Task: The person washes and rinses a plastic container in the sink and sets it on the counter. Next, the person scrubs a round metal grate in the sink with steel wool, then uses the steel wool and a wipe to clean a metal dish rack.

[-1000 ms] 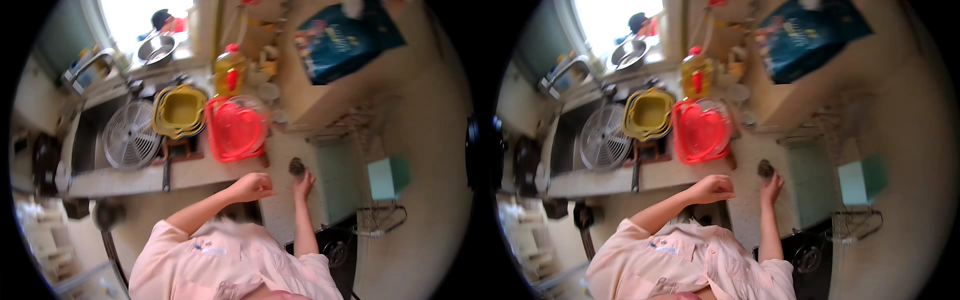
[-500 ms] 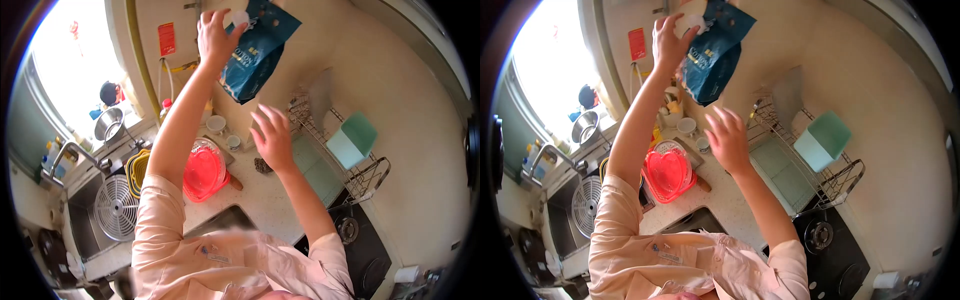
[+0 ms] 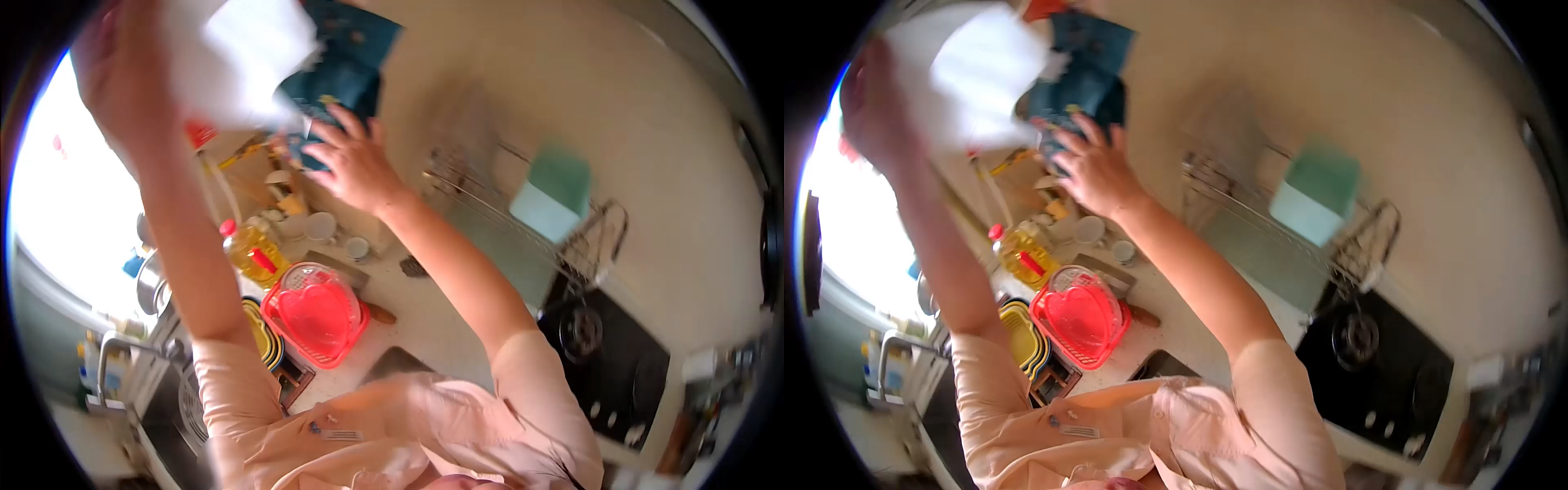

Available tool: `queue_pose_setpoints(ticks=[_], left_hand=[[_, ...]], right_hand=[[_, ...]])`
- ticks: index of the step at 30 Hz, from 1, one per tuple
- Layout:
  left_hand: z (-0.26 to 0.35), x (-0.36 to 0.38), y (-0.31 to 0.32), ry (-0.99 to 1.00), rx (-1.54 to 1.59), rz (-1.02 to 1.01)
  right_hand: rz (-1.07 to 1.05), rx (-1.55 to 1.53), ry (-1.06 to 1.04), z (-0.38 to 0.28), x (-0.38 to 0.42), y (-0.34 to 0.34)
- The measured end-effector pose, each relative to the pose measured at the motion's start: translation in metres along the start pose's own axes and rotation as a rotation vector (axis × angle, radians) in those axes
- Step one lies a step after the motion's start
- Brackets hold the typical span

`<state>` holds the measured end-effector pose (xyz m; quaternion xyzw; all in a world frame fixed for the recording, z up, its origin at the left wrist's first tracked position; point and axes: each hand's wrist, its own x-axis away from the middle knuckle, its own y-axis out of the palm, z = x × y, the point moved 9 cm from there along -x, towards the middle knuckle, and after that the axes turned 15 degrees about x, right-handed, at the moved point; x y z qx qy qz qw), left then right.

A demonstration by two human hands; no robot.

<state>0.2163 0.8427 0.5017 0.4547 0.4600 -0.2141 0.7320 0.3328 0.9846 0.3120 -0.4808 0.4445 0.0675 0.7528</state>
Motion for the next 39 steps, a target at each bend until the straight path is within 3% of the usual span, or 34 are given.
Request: queue_pose_setpoints(ticks=[1, 2, 3, 4, 5, 6, 8, 9, 13, 15, 18, 19, 20, 22, 23, 24, 25, 27, 33, 36, 37, 39], left_hand=[[0.016, 0.024, 0.018, -0.095, -0.062, -0.167], [0.017, 0.047, 0.028, -0.229, -0.101, -0.262], [0.002, 0.082, 0.038, -0.542, 0.084, -0.417], [0.0, 0.118, 0.047, -0.662, 0.296, -0.489], [-0.002, 0.144, 0.047, -0.716, 0.16, -0.441], [-0.008, 0.168, 0.051, -0.765, 0.143, -0.596], [-0.019, 0.22, 0.056, -0.949, 0.225, -0.658], [-0.022, 0.244, 0.056, -0.924, 0.193, -0.733], [-0.011, 0.363, 0.068, -1.265, 0.373, -0.897], [-0.012, 0.421, 0.067, -1.456, 0.466, -0.878], [0.004, 0.479, 0.07, -1.6, 0.593, -0.894], [0.009, 0.496, 0.07, -1.681, 0.611, -0.883], [0.015, 0.507, 0.074, -1.656, 0.613, -0.822], [0.035, 0.529, 0.085, -1.591, 0.607, -0.984], [0.044, 0.531, 0.093, -1.557, 0.6, -1.065], [0.042, 0.528, 0.098, -1.375, 0.279, -1.282], [0.041, 0.518, 0.115, -1.125, 0.277, -1.272], [0.048, 0.506, 0.151, -0.633, 0.254, -1.213], [0.085, 0.501, 0.24, -0.463, 0.325, -1.173], [0.079, 0.512, 0.265, -0.42, 0.27, -1.094], [0.079, 0.519, 0.268, -0.386, 0.243, -1.154], [0.077, 0.535, 0.272, -0.32, 0.189, -1.274]], right_hand=[[0.041, -0.122, 0.0, 0.004, 0.007, -0.007], [0.022, -0.679, 0.089, 0.01, 0.019, -0.013], [0.044, -1.237, 0.171, 0.012, 0.039, -0.02], [-0.058, -1.627, 0.308, 0.007, 0.065, -0.013], [-0.154, -2.025, 0.43, -0.006, 0.09, -0.009], [-0.209, -2.064, 0.432, -0.017, 0.116, -0.01], [-0.244, -2.04, 0.412, -0.036, 0.164, -0.012], [-0.228, -1.968, 0.391, -0.042, 0.183, -0.015], [-0.526, -1.591, 0.797, -0.035, 0.278, -0.01], [-0.487, -1.472, 0.972, -0.016, 0.32, -0.026], [-0.077, -1.755, 1.333, 0.001, 0.386, -0.038], [0.086, -1.892, 1.317, 0.005, 0.392, -0.05], [0.052, -1.696, 1.318, 0.008, 0.403, -0.06], [0.011, -1.418, 1.325, 0.015, 0.419, -0.069], [-0.005, -1.298, 1.513, 0.02, 0.448, -0.065], [0.037, -1.241, 1.604, 0.031, 0.475, -0.066], [0.076, -1.183, 1.694, 0.045, 0.5, -0.073], [0.543, -0.722, 1.767, 0.101, 0.531, -0.138], [0.564, -0.33, 1.102, 0.181, 0.448, -0.216], [0.267, 0.215, 0.776, 0.187, 0.393, -0.225], [0.139, 0.42, 0.698, 0.189, 0.389, -0.212], [0.054, 0.416, 0.677, 0.206, 0.386, -0.193]])
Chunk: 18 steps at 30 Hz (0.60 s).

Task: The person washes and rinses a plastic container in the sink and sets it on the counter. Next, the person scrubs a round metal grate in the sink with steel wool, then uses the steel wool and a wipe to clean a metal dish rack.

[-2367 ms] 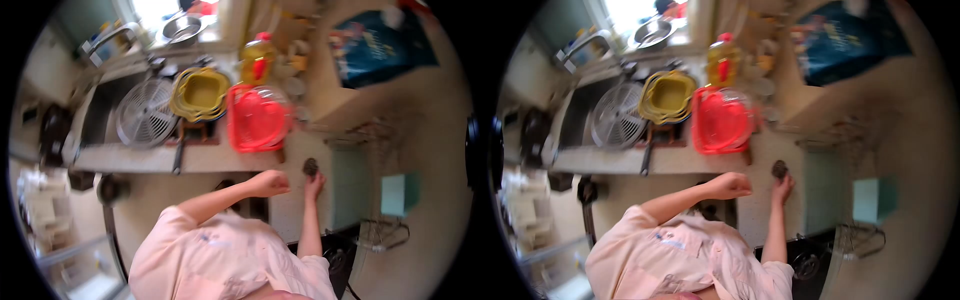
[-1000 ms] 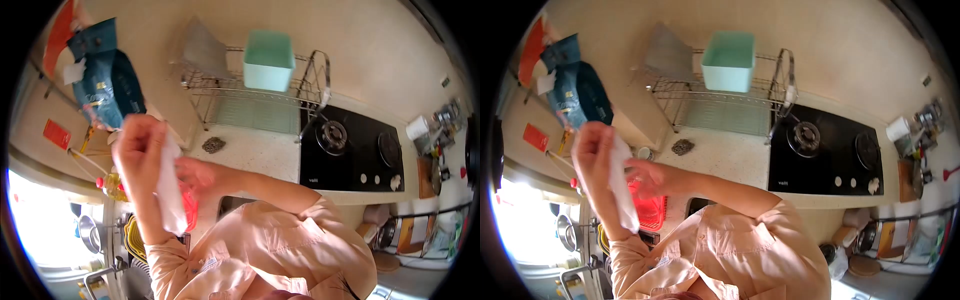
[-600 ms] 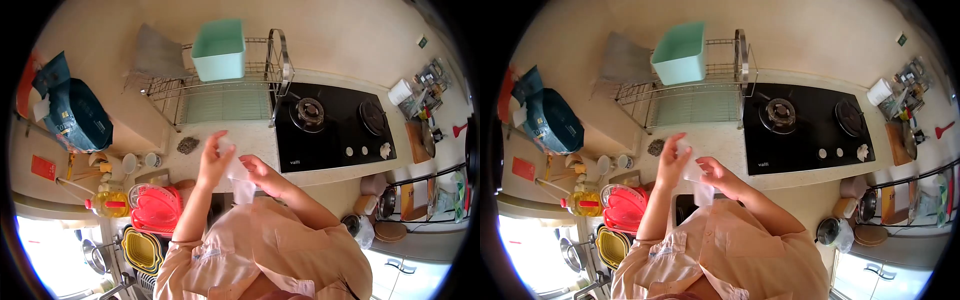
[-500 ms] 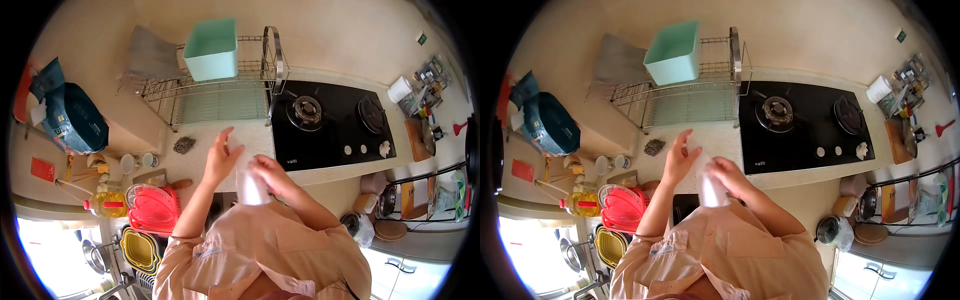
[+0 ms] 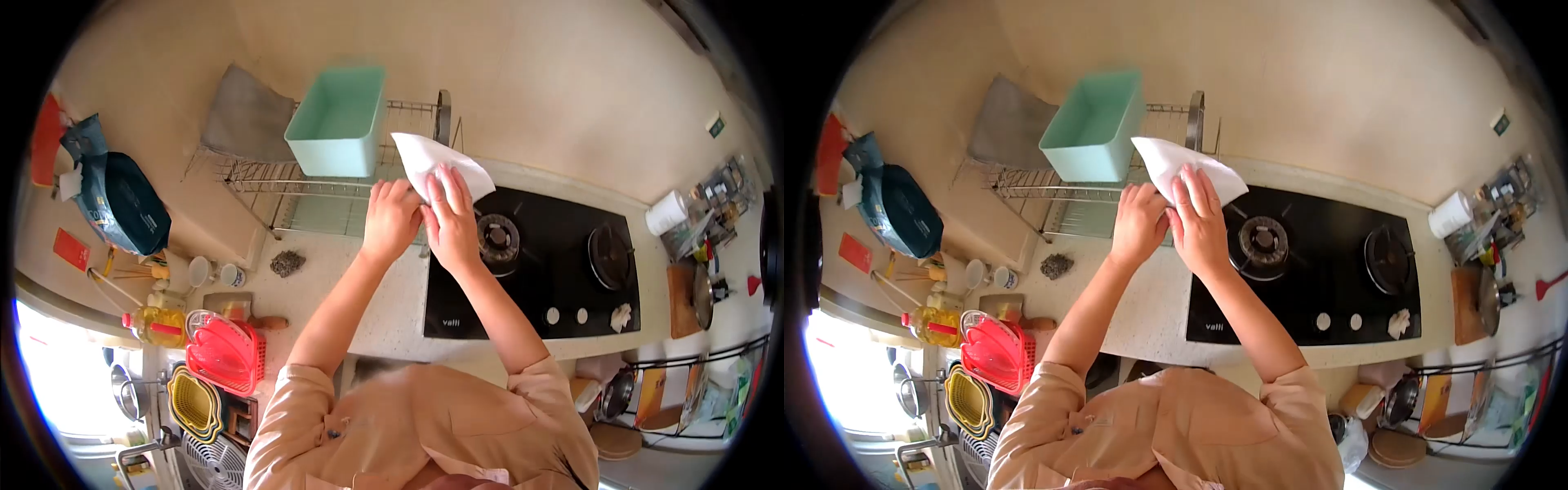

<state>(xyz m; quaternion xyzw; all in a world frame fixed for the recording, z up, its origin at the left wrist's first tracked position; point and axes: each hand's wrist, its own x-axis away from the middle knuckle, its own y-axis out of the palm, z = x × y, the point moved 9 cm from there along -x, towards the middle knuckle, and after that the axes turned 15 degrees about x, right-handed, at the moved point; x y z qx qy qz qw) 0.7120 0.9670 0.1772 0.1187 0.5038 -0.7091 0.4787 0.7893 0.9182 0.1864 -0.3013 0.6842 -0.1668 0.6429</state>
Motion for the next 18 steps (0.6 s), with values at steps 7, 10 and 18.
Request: queue_pose_setpoints(ticks=[7, 10, 18], left_hand=[[-0.009, -0.003, -0.01, 0.033, 0.101, 0.121], [-0.011, -0.002, -0.008, 0.047, 0.123, 0.14], [-0.022, -0.004, -0.009, 0.051, 0.163, 0.189]], right_hand=[[-0.056, 0.164, -0.011, 0.012, -0.05, 0.016], [-0.129, 0.17, -0.02, 0.026, -0.09, 0.03], [-0.824, -0.521, 0.612, 0.113, -0.153, 0.13]])
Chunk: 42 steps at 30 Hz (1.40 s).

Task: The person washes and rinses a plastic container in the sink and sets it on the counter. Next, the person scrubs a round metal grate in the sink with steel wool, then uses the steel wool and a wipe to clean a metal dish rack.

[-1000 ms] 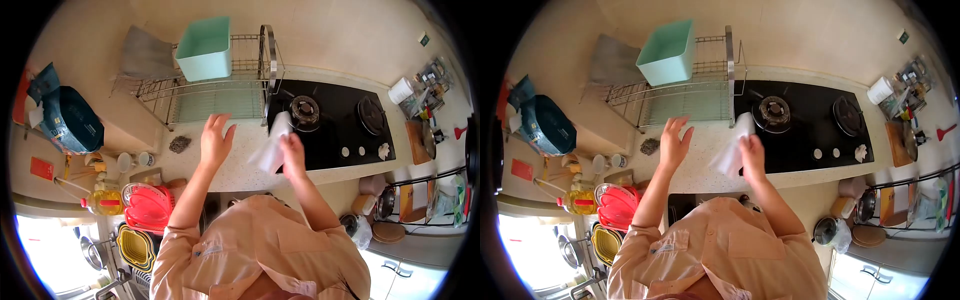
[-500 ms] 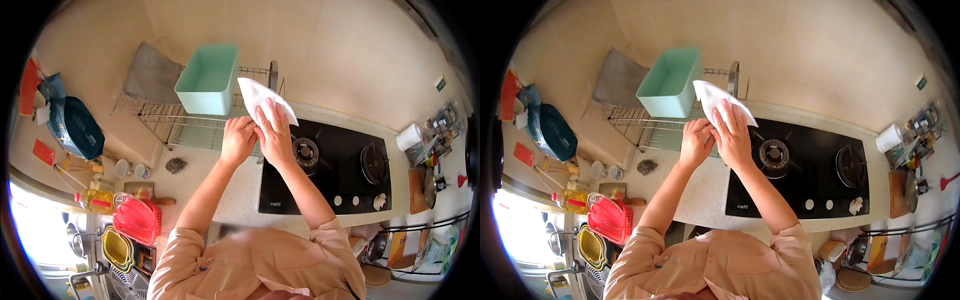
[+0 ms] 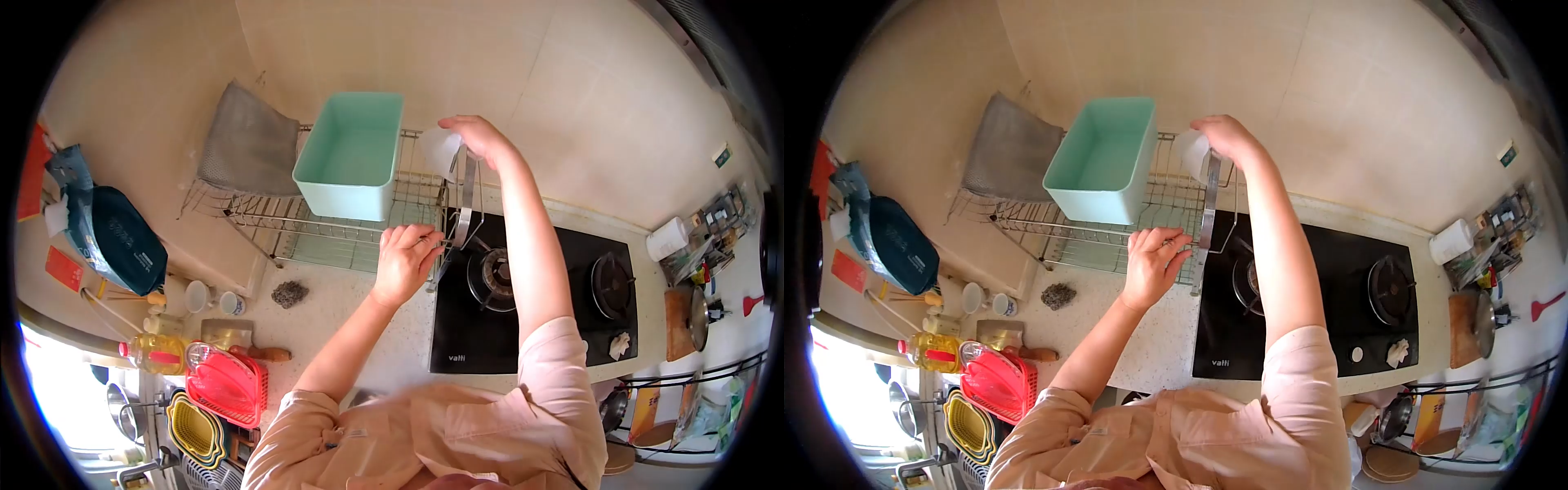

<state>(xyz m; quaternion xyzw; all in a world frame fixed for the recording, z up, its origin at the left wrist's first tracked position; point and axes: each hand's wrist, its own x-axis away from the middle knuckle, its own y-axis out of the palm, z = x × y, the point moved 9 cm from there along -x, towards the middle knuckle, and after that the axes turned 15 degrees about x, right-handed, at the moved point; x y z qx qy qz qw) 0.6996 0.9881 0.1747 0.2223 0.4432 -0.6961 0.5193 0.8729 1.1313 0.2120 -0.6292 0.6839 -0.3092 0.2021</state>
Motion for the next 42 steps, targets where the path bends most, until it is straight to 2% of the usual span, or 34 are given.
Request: queue_pose_setpoints(ticks=[1, 4, 5, 8, 10, 12, 14, 17, 20, 22, 24, 26, 30, 31, 33, 36, 42], left_hand=[[-0.002, 0.0, 0.001, -0.003, -0.001, 0.0], [-0.003, 0.003, 0.002, -0.006, -0.01, 0.011], [-0.002, 0.003, 0.001, -0.001, -0.016, 0.02], [-0.001, 0.002, 0.001, -0.008, -0.018, 0.016], [-0.001, 0.001, 0.001, -0.026, -0.019, 0.0], [0.0, 0.001, 0.001, -0.029, -0.02, -0.008], [0.0, 0.001, 0.0, -0.015, -0.025, -0.004], [-0.001, 0.001, 0.0, -0.029, -0.015, -0.009], [-0.004, 0.003, 0.001, -0.017, -0.033, -0.045], [-0.002, 0.002, 0.0, -0.012, -0.018, -0.014], [-0.002, -0.001, -0.001, -0.001, 0.007, 0.023], [-0.003, 0.0, 0.0, -0.02, 0.003, 0.009], [-0.005, 0.0, 0.001, -0.008, 0.018, -0.009], [-0.006, 0.0, 0.001, 0.006, 0.014, -0.012], [-0.006, 0.004, 0.0, 0.019, 0.021, -0.019], [-0.005, 0.002, -0.005, 0.049, 0.052, -0.024], [-0.007, 0.009, -0.007, 0.07, 0.123, -0.029]], right_hand=[[-0.049, 0.053, 0.112, 0.005, -0.004, 0.001], [0.077, 0.129, -0.12, 0.003, -0.01, -0.002], [0.103, 0.058, -0.098, 0.005, 0.001, -0.003], [0.491, 0.405, -0.412, -0.018, 0.043, -0.003], [0.709, 0.526, -0.503, -0.031, 0.092, 0.013], [0.776, 0.558, -0.542, -0.039, 0.134, 0.029], [0.756, 0.423, -0.539, -0.032, 0.167, 0.049], [0.852, 0.347, -0.59, -0.017, 0.206, 0.057], [0.86, 0.323, -0.555, -0.011, 0.208, 0.047], [0.824, 0.265, -0.523, -0.007, 0.182, 0.041], [0.799, 0.294, -0.58, -0.018, 0.157, 0.027], [0.725, 0.166, -0.624, -0.018, 0.123, 0.016], [0.803, 0.098, -0.569, -0.024, 0.08, -0.018], [0.845, 0.178, -0.529, -0.029, 0.082, -0.021], [0.919, 0.341, -0.449, -0.033, 0.091, -0.016], [1.018, 0.448, -0.457, -0.03, 0.129, 0.003], [1.059, 0.341, -0.537, 0.014, 0.189, 0.064]])
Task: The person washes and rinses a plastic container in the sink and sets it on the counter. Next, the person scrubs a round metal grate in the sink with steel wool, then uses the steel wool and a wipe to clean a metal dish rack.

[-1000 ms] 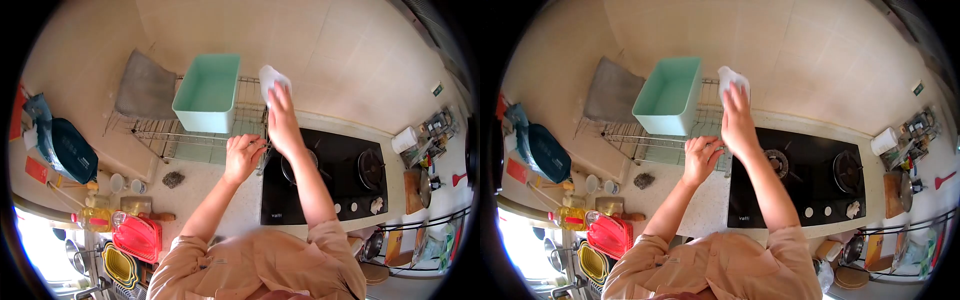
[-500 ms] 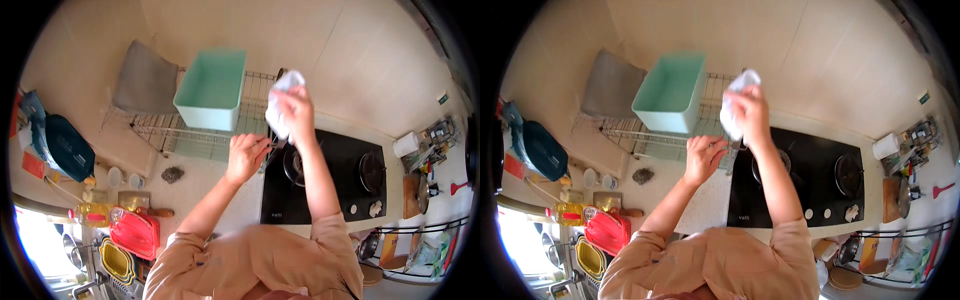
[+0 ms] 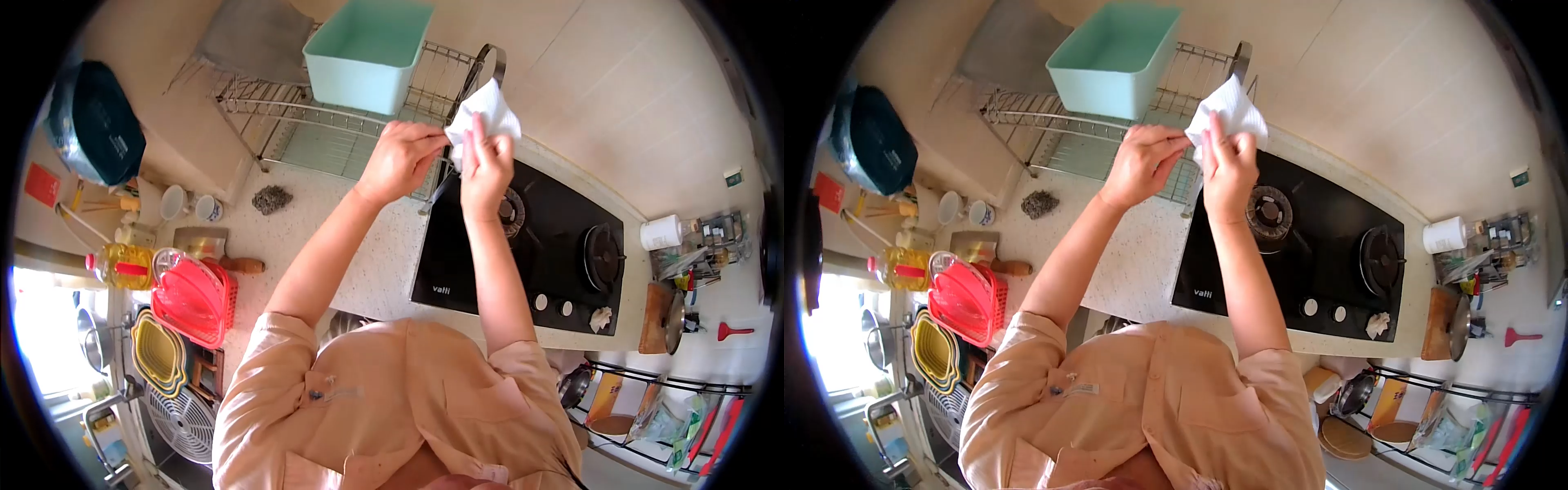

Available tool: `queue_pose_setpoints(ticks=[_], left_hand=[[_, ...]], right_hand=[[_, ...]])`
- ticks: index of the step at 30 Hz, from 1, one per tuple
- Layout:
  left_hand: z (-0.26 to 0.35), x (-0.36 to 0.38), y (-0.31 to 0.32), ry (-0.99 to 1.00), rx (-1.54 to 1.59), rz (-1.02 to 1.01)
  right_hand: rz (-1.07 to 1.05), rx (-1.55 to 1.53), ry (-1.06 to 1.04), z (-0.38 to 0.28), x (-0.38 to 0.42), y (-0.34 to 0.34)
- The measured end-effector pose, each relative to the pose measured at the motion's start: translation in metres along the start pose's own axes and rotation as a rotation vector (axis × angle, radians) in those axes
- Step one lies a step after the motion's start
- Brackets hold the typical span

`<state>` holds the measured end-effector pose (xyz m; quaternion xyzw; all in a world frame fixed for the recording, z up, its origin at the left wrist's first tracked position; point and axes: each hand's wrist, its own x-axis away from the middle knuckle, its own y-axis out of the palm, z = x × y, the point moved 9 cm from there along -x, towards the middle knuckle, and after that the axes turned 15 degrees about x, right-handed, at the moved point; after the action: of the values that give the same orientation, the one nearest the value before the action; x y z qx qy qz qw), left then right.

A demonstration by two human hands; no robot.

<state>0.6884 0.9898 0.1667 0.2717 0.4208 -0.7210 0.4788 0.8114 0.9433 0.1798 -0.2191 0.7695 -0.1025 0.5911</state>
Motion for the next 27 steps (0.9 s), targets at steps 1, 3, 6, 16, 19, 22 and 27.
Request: queue_pose_setpoints(ticks=[1, 3, 6, 16, 19, 22, 27], left_hand=[[0.002, 0.0, -0.001, 0.013, -0.016, 0.001], [0.002, 0.001, 0.0, 0.004, -0.012, -0.017], [0.011, 0.003, -0.009, 0.006, 0.003, -0.006], [0.021, 0.147, 0.064, -0.656, 0.907, 0.066], [-0.003, 0.152, 0.043, -0.85, 0.642, 0.254], [0.007, 0.125, -0.009, -0.667, 0.285, 0.587], [0.047, 0.036, 0.014, -0.156, 0.15, 0.511]], right_hand=[[-0.047, -0.073, 0.025, 0.003, 0.019, 0.006], [-0.07, -0.094, -0.014, 0.014, 0.058, 0.016], [-0.137, -0.087, -0.03, 0.022, 0.097, 0.021], [-1.303, -0.653, 0.553, 0.002, 0.178, -0.01], [-1.33, -0.644, 0.641, 0.013, 0.146, -0.027], [-0.801, -0.423, 0.588, 0.061, 0.07, -0.029], [-0.626, -0.486, 0.385, 0.037, -0.011, 0.004]])
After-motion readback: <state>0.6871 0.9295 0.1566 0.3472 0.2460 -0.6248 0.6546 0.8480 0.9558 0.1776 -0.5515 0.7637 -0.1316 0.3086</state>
